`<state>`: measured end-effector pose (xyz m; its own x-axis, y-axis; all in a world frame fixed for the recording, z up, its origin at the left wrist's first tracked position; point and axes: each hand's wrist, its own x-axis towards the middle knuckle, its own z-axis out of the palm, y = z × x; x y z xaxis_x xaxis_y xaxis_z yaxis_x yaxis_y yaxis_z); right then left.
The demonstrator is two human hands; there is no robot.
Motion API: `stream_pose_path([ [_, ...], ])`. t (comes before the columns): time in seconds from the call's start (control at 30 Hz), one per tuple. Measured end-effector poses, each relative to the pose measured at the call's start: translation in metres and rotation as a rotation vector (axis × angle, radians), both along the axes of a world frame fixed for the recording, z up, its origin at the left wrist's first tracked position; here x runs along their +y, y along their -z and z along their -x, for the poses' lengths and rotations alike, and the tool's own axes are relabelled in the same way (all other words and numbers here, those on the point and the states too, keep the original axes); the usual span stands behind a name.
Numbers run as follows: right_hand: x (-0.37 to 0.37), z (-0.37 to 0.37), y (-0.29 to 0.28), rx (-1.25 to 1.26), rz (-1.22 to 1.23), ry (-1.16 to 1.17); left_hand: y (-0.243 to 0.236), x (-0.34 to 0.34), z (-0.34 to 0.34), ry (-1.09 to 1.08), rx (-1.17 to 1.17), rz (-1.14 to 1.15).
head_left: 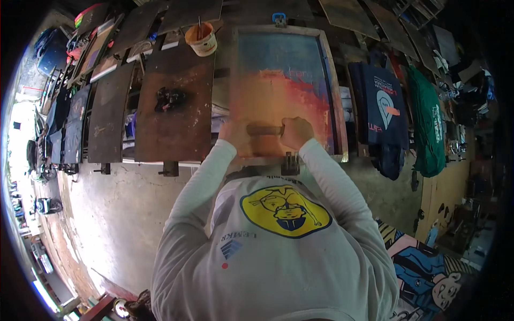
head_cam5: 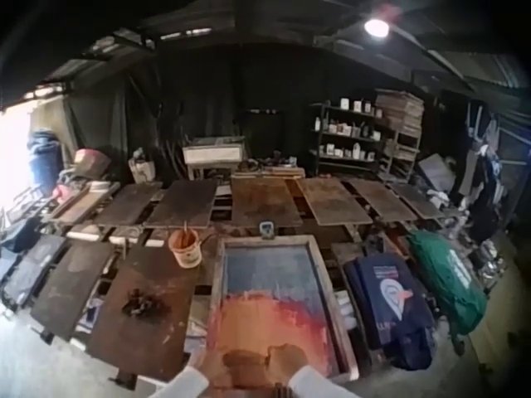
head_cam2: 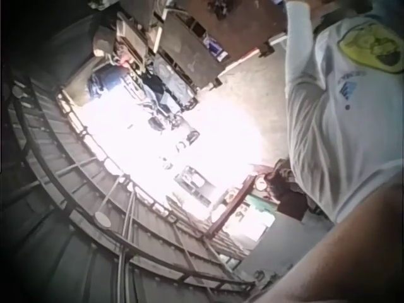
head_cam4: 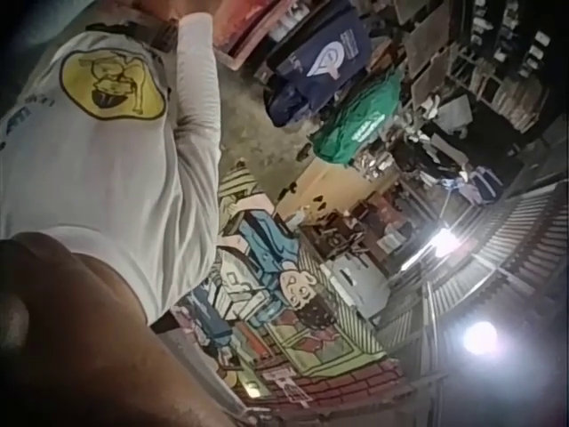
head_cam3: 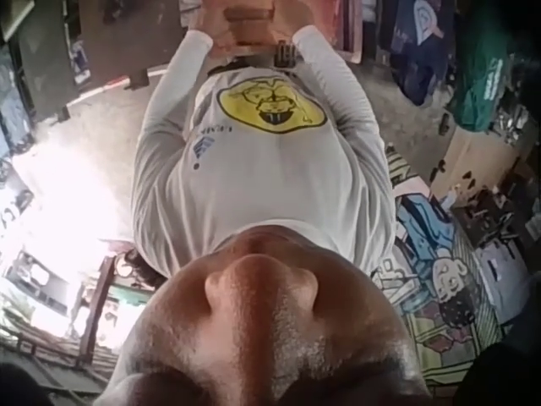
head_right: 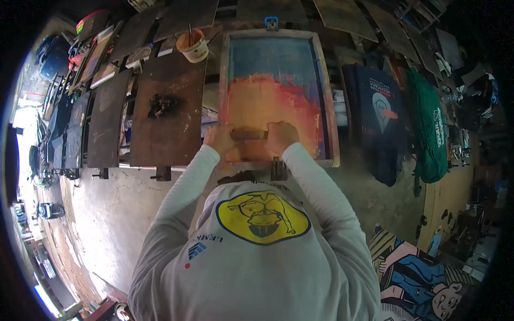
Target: The recorder is performing screen printing on garments, applying ink using a squeegee and then cleaning the equipment.
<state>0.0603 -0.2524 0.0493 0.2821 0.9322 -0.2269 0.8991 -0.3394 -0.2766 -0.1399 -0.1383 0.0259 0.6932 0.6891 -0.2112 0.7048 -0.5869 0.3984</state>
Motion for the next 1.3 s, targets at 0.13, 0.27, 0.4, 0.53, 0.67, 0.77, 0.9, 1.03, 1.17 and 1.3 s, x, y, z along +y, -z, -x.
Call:
stream_pose_path([
  [0.13, 0.014, -0.016, 0.013, 0.012, 0.016, -0.058, -0.003, 0.018, -0.013, 0.019, -0.095, -0.064],
  [0.27, 0.017, -0.015, 0.006, 0.021, 0.032, -0.043, -0.008, 0.016, -0.009, 0.009, -0.108, -0.077],
  [0.4, 0.016, -0.004, 0.016, 0.0, 0.007, 0.018, 0.008, 0.017, -0.008, -0.033, -0.066, -0.101],
  [0.53, 0.01, -0.003, 0.023, 0.008, -0.04, 0.01, 0.024, 0.013, -0.004, -0.037, -0.051, -0.111],
  [0.67, -0.007, 0.006, 0.017, -0.011, -0.034, 0.042, 0.012, -0.005, 0.005, 0.026, -0.024, -0.119],
  [0.77, -0.023, 0.01, 0.005, 0.064, -0.064, -0.028, -0.023, -0.012, 0.014, 0.094, 0.013, -0.041],
  [0.9, -0.017, 0.008, 0.012, 0.061, 0.025, -0.046, -0.015, -0.013, 0.013, 0.116, 0.041, 0.056],
  [1.03, 0.022, -0.005, 0.016, 0.073, 0.156, -0.041, 0.006, 0.011, 0.006, 0.086, 0.035, -0.045],
  [1.17, 0.055, -0.036, 0.045, 0.115, 0.211, -0.079, 0.005, 0.045, -0.016, 0.186, 0.135, -0.019],
  [1.3, 0.078, -0.049, 0.027, 0.037, 0.173, 0.035, -0.032, 0.066, -0.044, 0.283, 0.099, -0.097],
])
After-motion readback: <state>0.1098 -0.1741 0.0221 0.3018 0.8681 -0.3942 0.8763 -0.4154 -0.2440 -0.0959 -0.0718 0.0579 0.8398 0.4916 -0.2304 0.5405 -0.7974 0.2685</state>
